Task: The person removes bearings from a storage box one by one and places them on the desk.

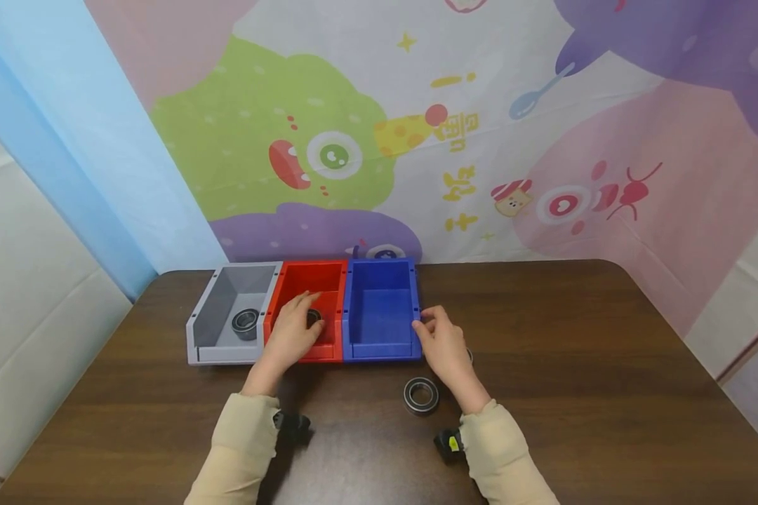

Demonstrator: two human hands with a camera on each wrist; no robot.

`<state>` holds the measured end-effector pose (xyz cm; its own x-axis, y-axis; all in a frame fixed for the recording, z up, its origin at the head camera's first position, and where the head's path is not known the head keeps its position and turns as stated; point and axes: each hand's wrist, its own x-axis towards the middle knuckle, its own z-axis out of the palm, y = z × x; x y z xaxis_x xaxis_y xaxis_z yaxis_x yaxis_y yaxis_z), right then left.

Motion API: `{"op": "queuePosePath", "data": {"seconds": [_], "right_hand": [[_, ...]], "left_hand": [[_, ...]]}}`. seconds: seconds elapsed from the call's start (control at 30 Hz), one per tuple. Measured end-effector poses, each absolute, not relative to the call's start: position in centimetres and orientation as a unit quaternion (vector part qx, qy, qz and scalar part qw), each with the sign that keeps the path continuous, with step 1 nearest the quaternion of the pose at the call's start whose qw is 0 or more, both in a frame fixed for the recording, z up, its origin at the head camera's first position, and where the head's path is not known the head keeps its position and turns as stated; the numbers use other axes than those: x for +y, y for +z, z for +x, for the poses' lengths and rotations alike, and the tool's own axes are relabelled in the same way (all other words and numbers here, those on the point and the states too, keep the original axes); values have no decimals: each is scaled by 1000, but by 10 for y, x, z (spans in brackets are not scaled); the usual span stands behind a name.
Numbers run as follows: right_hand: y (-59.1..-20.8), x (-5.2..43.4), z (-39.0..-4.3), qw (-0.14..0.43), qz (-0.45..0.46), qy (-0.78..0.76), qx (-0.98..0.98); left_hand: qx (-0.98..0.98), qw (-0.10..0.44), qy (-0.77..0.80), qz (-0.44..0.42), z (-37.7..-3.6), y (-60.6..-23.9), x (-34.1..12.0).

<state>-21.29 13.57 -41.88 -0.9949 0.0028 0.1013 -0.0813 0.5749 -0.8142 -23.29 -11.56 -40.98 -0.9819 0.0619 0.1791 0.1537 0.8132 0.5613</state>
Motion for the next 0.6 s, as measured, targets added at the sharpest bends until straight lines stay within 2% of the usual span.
{"op": "queuePosePath", "data": {"seconds": [0.37,0.6], "right_hand": [[-422,136,-214,51,21,467,-883],[-423,137,-215,40,21,471,-881]], "left_hand": [[-956,66,-283,-41,-235,-422,-117],[-961,41,-272,-26,-237,-420,-118]]}}
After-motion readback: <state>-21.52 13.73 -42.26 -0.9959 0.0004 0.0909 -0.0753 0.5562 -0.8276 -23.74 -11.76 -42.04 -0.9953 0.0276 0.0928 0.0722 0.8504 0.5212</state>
